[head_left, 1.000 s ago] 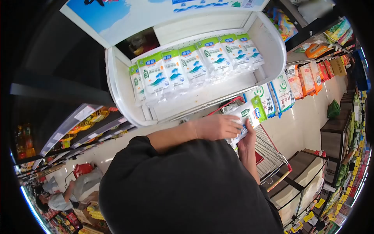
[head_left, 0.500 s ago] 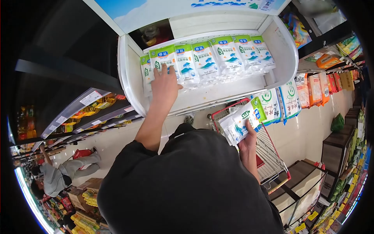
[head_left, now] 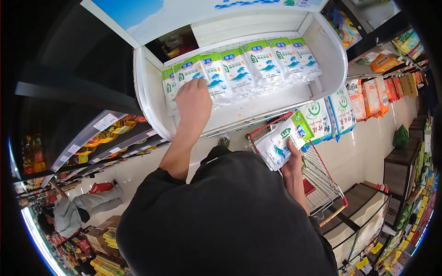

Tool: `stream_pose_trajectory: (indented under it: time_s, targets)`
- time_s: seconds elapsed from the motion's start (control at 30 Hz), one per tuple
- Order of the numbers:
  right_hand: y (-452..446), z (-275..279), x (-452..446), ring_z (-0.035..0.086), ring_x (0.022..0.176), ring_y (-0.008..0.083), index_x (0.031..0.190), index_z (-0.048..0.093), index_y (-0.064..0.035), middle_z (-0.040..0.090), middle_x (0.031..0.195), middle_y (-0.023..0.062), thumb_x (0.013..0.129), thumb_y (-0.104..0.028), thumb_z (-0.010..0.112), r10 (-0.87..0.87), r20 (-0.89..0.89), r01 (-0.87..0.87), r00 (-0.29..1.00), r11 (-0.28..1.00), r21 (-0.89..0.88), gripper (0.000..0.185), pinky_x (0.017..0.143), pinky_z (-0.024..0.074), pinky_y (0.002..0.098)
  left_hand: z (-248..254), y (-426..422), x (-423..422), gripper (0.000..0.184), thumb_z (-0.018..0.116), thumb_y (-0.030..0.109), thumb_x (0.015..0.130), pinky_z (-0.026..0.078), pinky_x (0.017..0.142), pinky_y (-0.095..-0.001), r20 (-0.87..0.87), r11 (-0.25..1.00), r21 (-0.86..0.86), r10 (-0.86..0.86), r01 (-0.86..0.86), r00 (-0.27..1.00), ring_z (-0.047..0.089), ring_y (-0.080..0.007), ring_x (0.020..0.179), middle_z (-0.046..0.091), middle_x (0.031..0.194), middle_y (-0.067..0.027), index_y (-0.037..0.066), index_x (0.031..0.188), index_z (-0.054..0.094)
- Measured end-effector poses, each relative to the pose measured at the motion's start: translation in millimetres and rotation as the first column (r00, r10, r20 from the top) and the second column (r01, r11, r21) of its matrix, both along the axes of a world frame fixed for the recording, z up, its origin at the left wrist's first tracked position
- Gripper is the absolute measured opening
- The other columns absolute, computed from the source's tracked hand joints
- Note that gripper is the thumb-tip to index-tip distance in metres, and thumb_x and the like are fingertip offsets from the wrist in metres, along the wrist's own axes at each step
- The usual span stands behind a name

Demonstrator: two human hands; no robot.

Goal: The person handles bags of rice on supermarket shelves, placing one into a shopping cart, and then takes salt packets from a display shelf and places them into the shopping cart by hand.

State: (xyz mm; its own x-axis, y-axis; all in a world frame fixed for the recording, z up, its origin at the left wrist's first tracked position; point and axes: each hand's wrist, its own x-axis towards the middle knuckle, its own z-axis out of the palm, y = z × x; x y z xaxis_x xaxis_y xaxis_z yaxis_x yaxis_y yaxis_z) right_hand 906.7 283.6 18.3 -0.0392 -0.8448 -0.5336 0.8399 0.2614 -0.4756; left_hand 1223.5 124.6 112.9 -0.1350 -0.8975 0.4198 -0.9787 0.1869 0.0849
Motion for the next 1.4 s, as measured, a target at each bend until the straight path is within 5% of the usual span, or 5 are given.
stream_pose_trajectory:
  time_s: [0.3,0.5,0.7,0.77,1.4]
  targets:
    - [-2,3,3,0.070,0.115,0.0312,0.138,0.056,-0.0004,0.069,0.128,0.0158,0.097,-0.014,0.073,0.059,0.001,-0.059,0.998,0.998,0.009,0.047,0.101,0.0585,0.0490,46,28,-51,0.003,0.065,0.000,0.096,0.060,0.080,-0.0417,-0.514,0.904,-0.308,-0.419,0.295,0.748,0.074,-0.0318,0.090,0.075,0.104,-0.0155,-0.001,0.097,0.068]
    - [-5,18,6,0.057,0.135,0.0365,0.156,0.043,-0.0067,0.058,0.148,0.0189,0.096,-0.082,0.039,-0.072,0.317,0.133,0.946,0.975,-0.176,0.095,0.117,0.0432,0.0540,1,60,-134,0.016,0.067,-0.002,0.085,0.059,0.101,-0.0480,-0.424,0.133,-0.082,-0.901,0.988,0.086,0.072,-0.0348,0.111,0.074,0.114,-0.0181,-0.004,0.101,0.069]
    - [20,-33,-17,0.061,0.130,0.0364,0.148,0.048,-0.0033,0.061,0.142,0.0201,0.107,-0.039,0.056,-0.261,0.331,0.302,0.907,0.950,-0.078,0.055,0.112,0.0481,0.0530,-35,65,-168,0.019,0.068,0.000,0.085,0.057,0.104,-0.0479,-0.414,-0.030,0.002,-0.910,1.000,-0.027,0.072,-0.0329,0.114,0.074,0.116,-0.0156,-0.003,0.103,0.071]
    - [25,-46,-26,0.064,0.126,0.0365,0.144,0.050,-0.0021,0.063,0.137,0.0201,0.103,-0.022,0.061,-0.309,0.368,0.340,0.877,0.940,-0.021,0.047,0.110,0.0504,0.0531,-50,65,-178,0.023,0.072,0.006,0.085,0.054,0.106,-0.0476,-0.334,-0.095,0.116,-0.941,0.989,-0.051,0.069,-0.0310,0.119,0.073,0.119,-0.0145,-0.001,0.107,0.071]
    - [189,-380,-130,0.064,0.125,0.0409,0.146,0.049,-0.0053,0.064,0.140,0.0199,0.103,-0.015,0.062,-0.606,0.046,0.444,0.794,0.630,0.638,0.046,0.109,0.0495,0.0643,-113,58,-131,0.028,0.076,0.020,0.088,0.050,0.096,-0.0435,-0.198,0.236,0.628,-0.873,0.742,0.446,0.067,-0.0304,0.105,0.072,0.110,-0.0111,0.003,0.108,0.069]
